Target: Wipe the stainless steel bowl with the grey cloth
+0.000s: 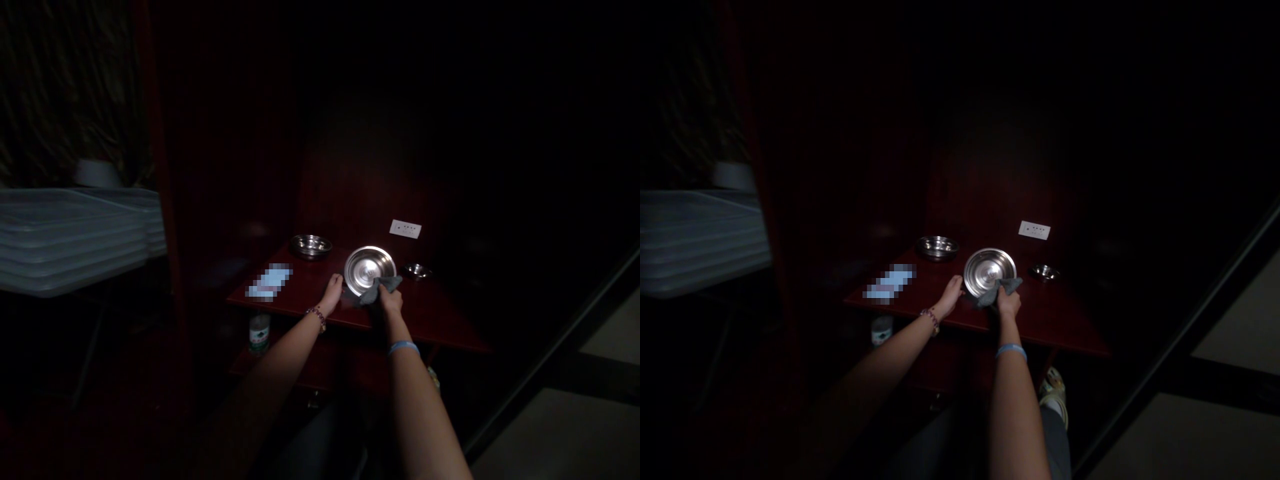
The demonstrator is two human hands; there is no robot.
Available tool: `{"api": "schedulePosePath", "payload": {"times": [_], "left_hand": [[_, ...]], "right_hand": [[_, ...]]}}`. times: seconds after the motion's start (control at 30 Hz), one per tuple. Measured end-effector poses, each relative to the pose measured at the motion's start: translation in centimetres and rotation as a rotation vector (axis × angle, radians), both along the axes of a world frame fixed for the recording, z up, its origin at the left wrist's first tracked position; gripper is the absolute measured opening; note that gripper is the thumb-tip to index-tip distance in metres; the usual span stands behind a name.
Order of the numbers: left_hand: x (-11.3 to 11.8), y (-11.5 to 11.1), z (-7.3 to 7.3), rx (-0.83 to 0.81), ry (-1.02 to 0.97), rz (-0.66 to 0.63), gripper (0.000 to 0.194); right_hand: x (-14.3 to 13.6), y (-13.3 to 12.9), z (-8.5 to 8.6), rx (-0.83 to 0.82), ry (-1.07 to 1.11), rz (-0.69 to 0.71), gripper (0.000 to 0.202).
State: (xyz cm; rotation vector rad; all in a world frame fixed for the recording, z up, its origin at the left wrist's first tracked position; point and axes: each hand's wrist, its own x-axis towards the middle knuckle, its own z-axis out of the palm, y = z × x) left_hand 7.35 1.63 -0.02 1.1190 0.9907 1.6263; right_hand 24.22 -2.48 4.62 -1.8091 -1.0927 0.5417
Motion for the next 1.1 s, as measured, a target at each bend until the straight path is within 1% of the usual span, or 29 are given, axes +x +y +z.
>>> {"api": "schedulePosePath", "payload": {"times": [0.37,0.5,0.67,0.97,1.1], "left_hand": [[0.1,-0.9,0.7,0.016,-0.053,0.000,0.015],[0.1,-0.8,0.6,0.022,-0.042,0.001,0.017],[0.0,-0.6,0.4,0.037,-0.010,0.015,0.013],[0.0,-1.1,0.9,0.021,0.006,-0.001,0.012],[0.0,-1.0,0.9,-0.017,-0.029,0.025,0.012]], "right_hand": [[-0.3,-0.3,0.3,-0.009,-0.010,0.007,0.041],[-0.3,-0.4,0.5,-0.023,-0.027,0.008,0.040],[-0.2,-0.2,0.4,-0.070,-0.039,0.019,0.043],[-0.1,-0.1,0.1,-0.034,0.024,0.011,0.039],[0.0,0.0,-0.1,-0.019,0.059,-0.009,0.038]]}}
